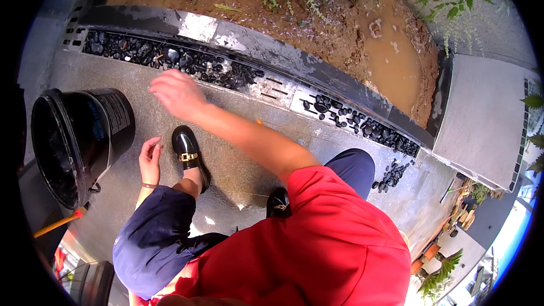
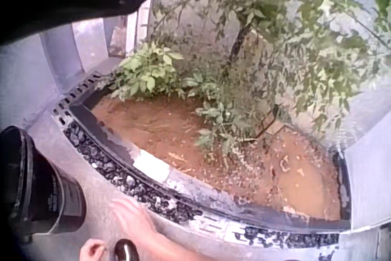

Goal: The person clears debris from a drain and then applies an orange-capped adhesive or sealant tube into the drain channel with their hands.

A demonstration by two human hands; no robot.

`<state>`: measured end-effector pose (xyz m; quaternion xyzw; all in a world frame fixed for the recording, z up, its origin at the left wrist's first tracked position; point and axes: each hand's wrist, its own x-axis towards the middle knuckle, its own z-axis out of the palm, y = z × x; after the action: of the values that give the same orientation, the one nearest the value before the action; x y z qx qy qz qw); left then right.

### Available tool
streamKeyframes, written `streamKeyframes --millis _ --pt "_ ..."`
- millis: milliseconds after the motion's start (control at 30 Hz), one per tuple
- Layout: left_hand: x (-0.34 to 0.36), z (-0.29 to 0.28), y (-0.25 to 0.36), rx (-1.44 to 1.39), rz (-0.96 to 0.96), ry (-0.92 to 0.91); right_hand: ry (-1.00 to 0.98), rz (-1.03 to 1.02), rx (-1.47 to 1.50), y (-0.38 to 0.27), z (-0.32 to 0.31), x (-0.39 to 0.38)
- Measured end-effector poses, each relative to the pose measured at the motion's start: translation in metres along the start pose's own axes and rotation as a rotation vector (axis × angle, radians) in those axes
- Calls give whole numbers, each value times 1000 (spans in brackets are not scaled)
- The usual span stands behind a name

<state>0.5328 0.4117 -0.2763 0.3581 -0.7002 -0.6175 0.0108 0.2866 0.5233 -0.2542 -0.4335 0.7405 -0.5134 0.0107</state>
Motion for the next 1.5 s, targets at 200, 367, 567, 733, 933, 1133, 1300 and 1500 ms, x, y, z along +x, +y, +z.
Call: streamKeyframes --millis 200,367,567,733,933,1133,1300,1500 --pt "-21 -14 -7 43 -140 -46 -732 117 -565 167 -81 -120" --pt "-22 -26 -1 79 -80 -36 -621 228 -593 165 -139 -181" --pt "-22 -32 -17 116 -50 -69 -260 747 -644 132 -161 -209" --pt "-5 -14 10 119 -40 -118 -122 719 -298 141 -64 -172" --pt "-12 -15 7 109 -26 -89 -36 595 -322 103 -45 -139" --pt "-9 -13 1 85 -104 -108 297 974 -657 131 -154 -238" --pt "31 33 30 140 -3 -245 239 1119 -508 146 -146 -220" --pt "113 116 54 221 75 -513 348 1131 -454 152 -134 -229"
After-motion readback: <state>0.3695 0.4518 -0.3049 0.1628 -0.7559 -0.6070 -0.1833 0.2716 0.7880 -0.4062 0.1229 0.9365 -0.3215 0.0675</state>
